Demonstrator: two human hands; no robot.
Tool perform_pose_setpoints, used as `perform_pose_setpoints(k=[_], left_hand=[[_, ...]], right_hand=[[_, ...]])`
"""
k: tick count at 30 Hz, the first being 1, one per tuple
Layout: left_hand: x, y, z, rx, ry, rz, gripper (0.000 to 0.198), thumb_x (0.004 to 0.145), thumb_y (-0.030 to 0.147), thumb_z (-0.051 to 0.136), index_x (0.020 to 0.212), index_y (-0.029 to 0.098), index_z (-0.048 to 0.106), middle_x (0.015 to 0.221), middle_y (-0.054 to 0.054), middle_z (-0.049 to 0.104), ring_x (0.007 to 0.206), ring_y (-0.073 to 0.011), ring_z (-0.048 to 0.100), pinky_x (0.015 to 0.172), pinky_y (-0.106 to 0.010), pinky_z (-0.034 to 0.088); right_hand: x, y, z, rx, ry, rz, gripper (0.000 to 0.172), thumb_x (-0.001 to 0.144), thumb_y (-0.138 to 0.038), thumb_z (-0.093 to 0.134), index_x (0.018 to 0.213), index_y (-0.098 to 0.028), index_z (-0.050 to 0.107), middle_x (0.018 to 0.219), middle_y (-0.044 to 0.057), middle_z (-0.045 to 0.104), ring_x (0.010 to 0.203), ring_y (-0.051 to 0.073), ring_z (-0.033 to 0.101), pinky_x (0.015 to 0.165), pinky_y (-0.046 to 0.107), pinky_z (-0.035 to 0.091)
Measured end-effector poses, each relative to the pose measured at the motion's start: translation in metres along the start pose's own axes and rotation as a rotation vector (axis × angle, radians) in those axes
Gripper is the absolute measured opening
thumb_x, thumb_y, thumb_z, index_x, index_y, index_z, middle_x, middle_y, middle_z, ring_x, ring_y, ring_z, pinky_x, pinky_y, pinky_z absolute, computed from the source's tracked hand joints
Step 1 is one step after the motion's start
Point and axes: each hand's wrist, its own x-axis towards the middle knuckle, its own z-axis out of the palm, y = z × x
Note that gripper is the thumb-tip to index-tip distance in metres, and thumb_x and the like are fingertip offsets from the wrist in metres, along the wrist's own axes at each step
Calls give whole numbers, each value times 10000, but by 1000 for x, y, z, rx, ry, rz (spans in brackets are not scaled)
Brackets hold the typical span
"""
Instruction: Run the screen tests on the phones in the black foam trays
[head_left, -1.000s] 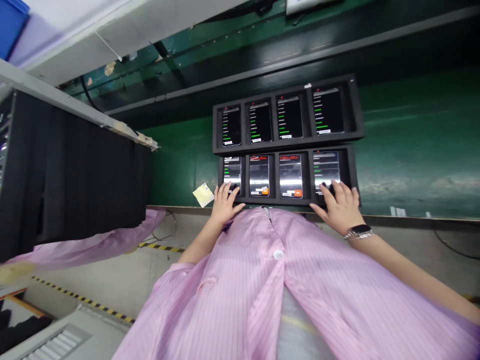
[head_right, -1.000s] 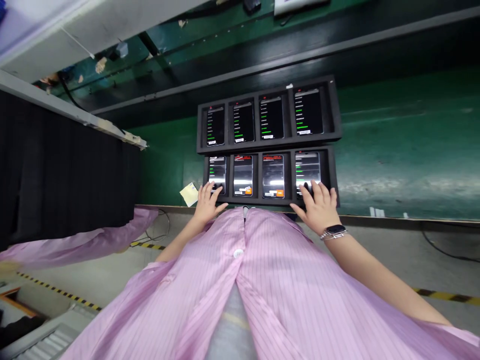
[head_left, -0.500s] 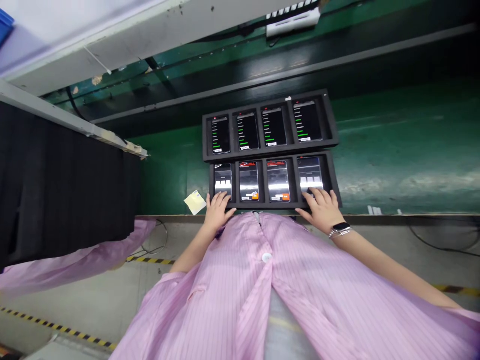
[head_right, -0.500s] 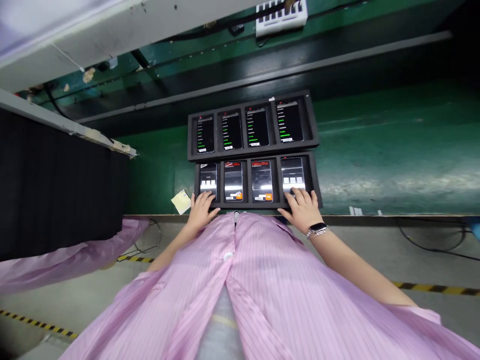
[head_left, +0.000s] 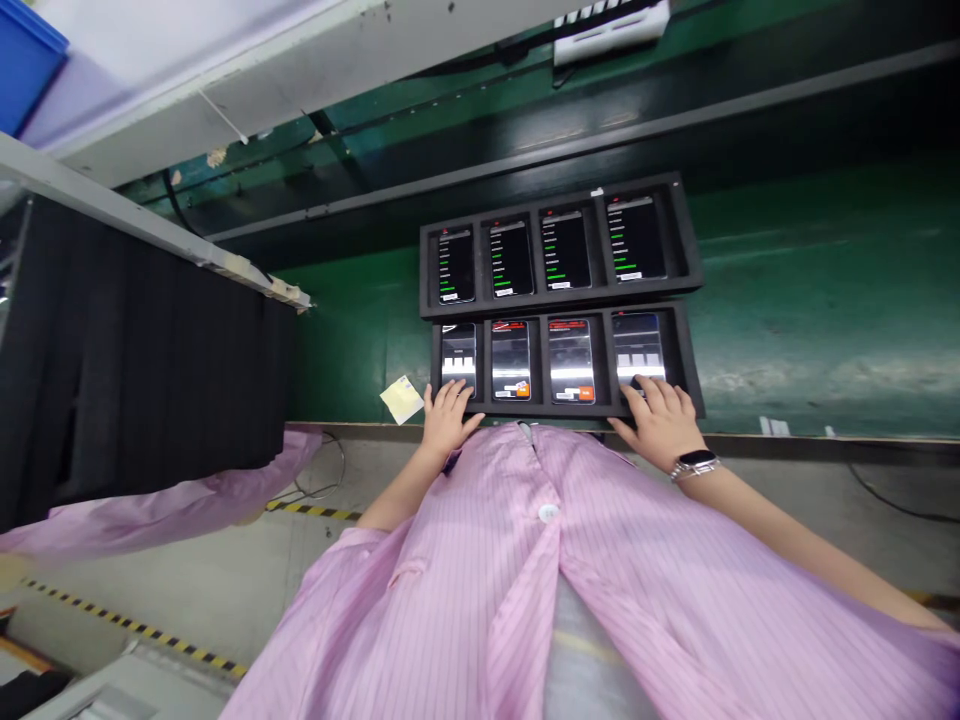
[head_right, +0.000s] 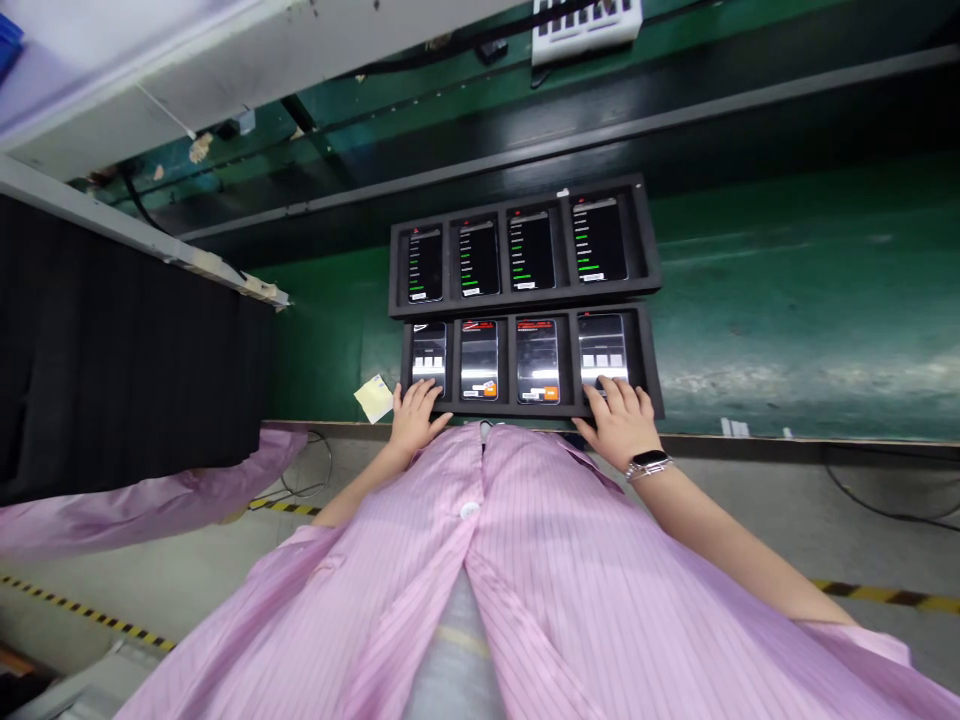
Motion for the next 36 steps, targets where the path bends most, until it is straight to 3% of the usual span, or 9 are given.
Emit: perform_pose_setpoints(k=[22,25,30,36], left_hand=[[-1,2,-3,-2,-29,-16,517,1004,482,679,1454,236,617,1596,-128,547,1515,-346,449,1340,-670,100],[2,2,-9,2,-12,-20,547,1001,507,683,1466,228,609,1612,-130,525,1525,-343,426,1338,-645,155],[23,2,-23,79,128,-223,650,1023,530,637,1560,182,522,1694,-175,387,1572,-388,323,1310,-599,265],[37,-7,-34,74,77,-348,598,1013,533,654,1539,263,565,1732,-146,318,1611,-418,236,1310,-629,227]], right_hand=[[2,-5,-4,39,21,12,619,1009,-522,416,1433,-113,609,1508,270,549,1396,434,463,1149,627,334],[2,-5,-2,16,39,10,621,1017,-531,396,1408,-104,620,1498,276,561,1389,426,475,1157,599,330],[4,-11,-6,-38,33,41,616,1016,-534,391,1385,-103,632,1505,254,567,1383,402,485,1143,576,370],[4,-12,-12,12,95,1,524,996,-493,514,1349,-130,652,1448,281,606,1345,442,537,1073,597,428]])
